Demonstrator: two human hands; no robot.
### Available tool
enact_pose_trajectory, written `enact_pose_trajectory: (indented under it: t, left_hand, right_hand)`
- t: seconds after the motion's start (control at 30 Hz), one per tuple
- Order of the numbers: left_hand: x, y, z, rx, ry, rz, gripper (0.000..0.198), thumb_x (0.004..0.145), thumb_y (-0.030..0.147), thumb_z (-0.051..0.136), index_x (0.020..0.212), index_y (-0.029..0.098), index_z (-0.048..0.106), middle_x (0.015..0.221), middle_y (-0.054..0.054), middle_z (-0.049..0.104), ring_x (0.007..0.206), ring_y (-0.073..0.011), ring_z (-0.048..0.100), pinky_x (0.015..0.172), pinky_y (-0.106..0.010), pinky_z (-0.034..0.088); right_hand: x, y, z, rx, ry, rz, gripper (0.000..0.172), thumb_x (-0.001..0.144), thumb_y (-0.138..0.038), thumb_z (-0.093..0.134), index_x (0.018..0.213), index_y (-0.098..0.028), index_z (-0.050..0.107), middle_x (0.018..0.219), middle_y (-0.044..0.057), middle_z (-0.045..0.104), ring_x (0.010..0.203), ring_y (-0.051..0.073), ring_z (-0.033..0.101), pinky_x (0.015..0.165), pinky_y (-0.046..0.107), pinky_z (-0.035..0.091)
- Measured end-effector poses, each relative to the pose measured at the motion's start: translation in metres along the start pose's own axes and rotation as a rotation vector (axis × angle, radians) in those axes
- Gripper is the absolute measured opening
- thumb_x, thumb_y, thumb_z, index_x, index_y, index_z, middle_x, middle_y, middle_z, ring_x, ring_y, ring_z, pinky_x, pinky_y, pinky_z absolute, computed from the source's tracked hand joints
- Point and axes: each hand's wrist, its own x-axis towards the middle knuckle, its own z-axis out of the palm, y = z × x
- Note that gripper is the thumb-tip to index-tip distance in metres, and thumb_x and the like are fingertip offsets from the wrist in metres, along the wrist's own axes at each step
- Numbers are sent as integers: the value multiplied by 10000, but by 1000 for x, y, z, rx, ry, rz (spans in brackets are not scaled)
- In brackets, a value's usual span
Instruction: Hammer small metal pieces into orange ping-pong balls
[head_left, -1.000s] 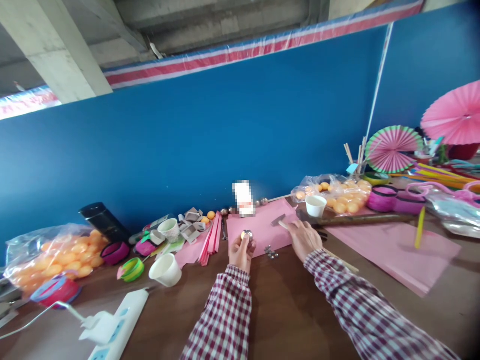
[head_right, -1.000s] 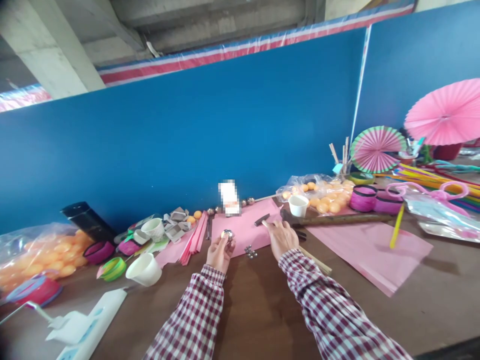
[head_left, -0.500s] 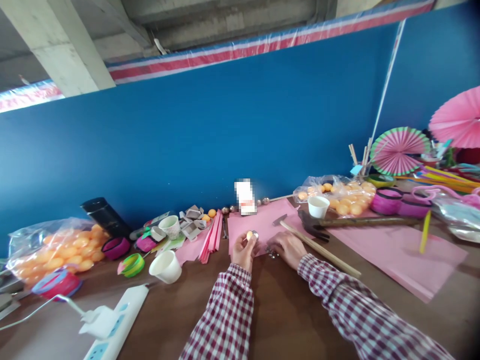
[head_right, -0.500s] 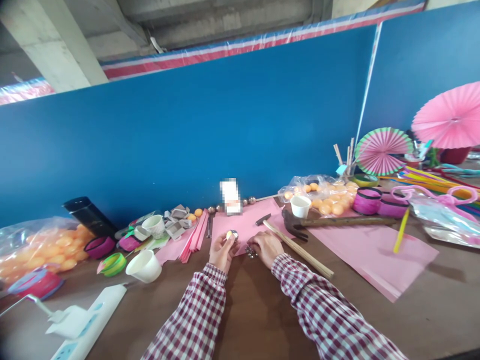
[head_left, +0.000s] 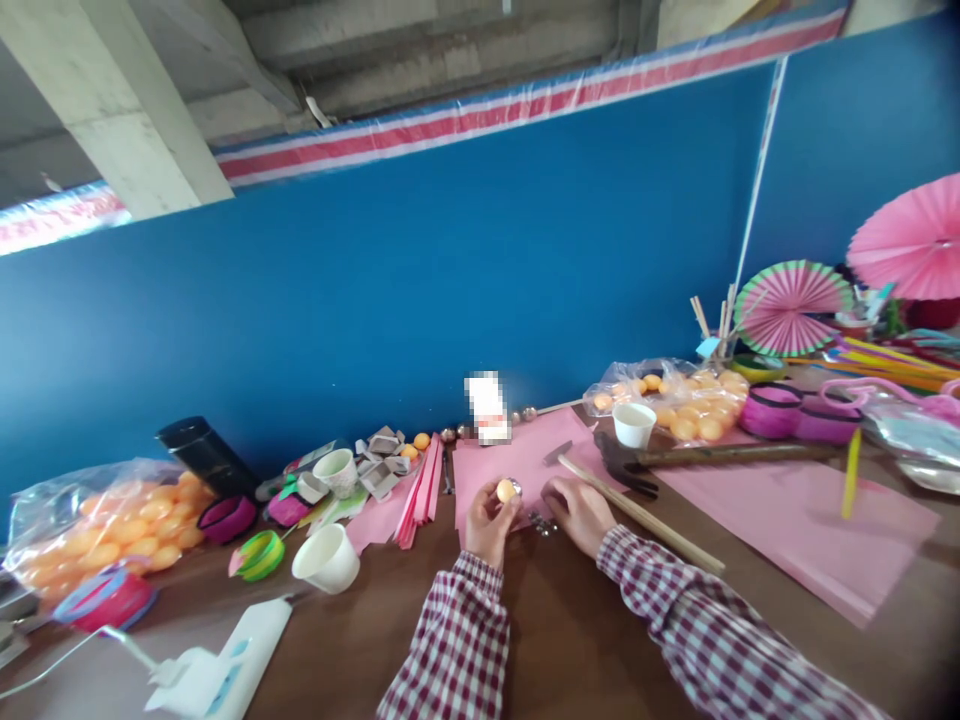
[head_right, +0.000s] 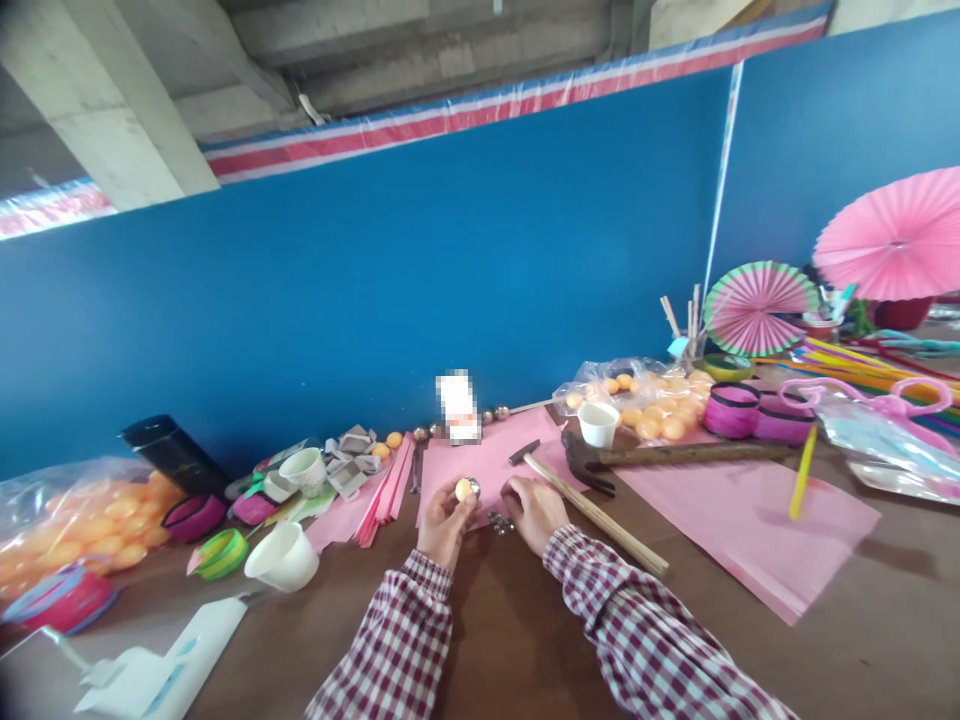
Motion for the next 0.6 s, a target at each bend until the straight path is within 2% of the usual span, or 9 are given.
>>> enact_pose_trajectory:
  t: [0.2,0.4,0.6]
  left_hand:
    - [-1,0,-1,79,-35,71,479,540,191,718,991,146,562,925,-87,627,738,-134,602,665,-247,501]
    - [-5,2,1,121,-57,54,458,600,268,678,1022,146,549,875,-85,621,678,-150,601,602,-291,522]
    - [-8,6,4,181,-61,53,438,614,279,665,1013,141,551,907,-97,605,732,-164,590,610,-287,520]
  right_hand:
    - [0,0,3,69,49,-14,155,779,-197,411,776,-178,565,736,15,594,650,118,545,631,245,409]
    - [1,-2,2,79,27,19,157,785,-221,410,752,-182,558,732,8,583,626,115,540,602,238,405]
    - [2,-2,2,111,33,36,165,788,-205,389,738,-191,546,713,0,585,634,123,546,606,246,407]
